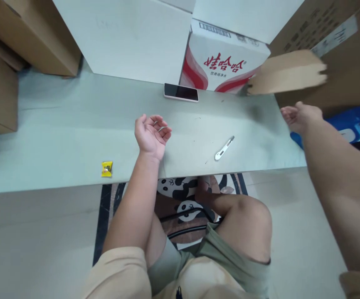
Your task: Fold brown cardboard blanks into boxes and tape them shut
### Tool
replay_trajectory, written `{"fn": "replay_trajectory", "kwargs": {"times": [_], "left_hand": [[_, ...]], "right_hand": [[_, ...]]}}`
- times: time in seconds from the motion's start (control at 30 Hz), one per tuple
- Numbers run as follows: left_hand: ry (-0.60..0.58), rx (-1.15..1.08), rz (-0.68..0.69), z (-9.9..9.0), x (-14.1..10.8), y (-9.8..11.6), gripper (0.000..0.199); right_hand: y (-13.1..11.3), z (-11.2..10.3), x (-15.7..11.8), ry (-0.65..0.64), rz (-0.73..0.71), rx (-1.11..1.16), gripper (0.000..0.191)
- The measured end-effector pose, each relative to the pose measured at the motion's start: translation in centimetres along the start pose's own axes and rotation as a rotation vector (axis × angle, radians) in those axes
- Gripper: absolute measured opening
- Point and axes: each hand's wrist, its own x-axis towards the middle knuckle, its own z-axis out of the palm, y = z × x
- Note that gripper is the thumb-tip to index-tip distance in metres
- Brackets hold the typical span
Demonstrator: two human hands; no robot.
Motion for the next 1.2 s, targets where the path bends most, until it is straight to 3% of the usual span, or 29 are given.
{"fn": "replay_trajectory", "kwargs": {"times": [0.07,0.17,0.33,0.47,0.57,0.7,0.8,0.87,0.93,1.03,1.2], "left_hand": [[-0.008,0.002,0.012,-0.2,0.3,0.1,0.044],[-0.008,-0.027,0.008,-0.2,0.3,0.7,0.045],[0.007,-0.124,-0.003,-0.6,-0.7,2.4,0.045],[0.014,-0.235,-0.002,-1.7,-1.7,4.0,0.042],[0.057,-0.343,0.032,-3.1,-2.4,5.7,0.041],[0.168,-0.497,0.107,-5.3,-3.4,8.6,0.040],[0.240,-0.558,0.165,-6.6,-3.8,10.2,0.039],[0.263,-0.552,0.186,-7.3,-3.8,10.7,0.039],[0.271,-0.541,0.190,-7.9,-3.7,11.0,0.040],[0.267,-0.559,0.161,-8.6,-3.9,11.4,0.042],[0.292,-0.566,0.271,-9.2,-4.2,12.0,0.041]], "right_hand": [[0.5,1.5,0.9,-0.043,0.120,-0.148,0.032],[1.4,4.5,-0.8,-0.089,0.263,-0.268,0.022],[-0.1,11.9,-6.5,-0.364,0.231,-0.408,0.003],[-3.9,19.9,-10.7,-0.626,0.026,-0.490,0.010],[-7.7,27.4,-14.6,-0.845,-0.272,-0.547,0.015],[-13.7,37.4,-22.6,-1.091,-0.564,-0.411,0.032],[-18.0,43.4,-29.2,-1.212,-0.743,-0.414,0.053],[-20.0,46.5,-32.4,-1.334,-0.718,-0.357,0.074],[-20.9,49.0,-34.4,-1.383,-0.602,-0.357,0.078],[-20.5,51.3,-35.2,-1.362,-0.554,-0.371,0.061],[-18.3,51.5,-33.1,-1.251,-0.638,-0.251,0.027]]}}
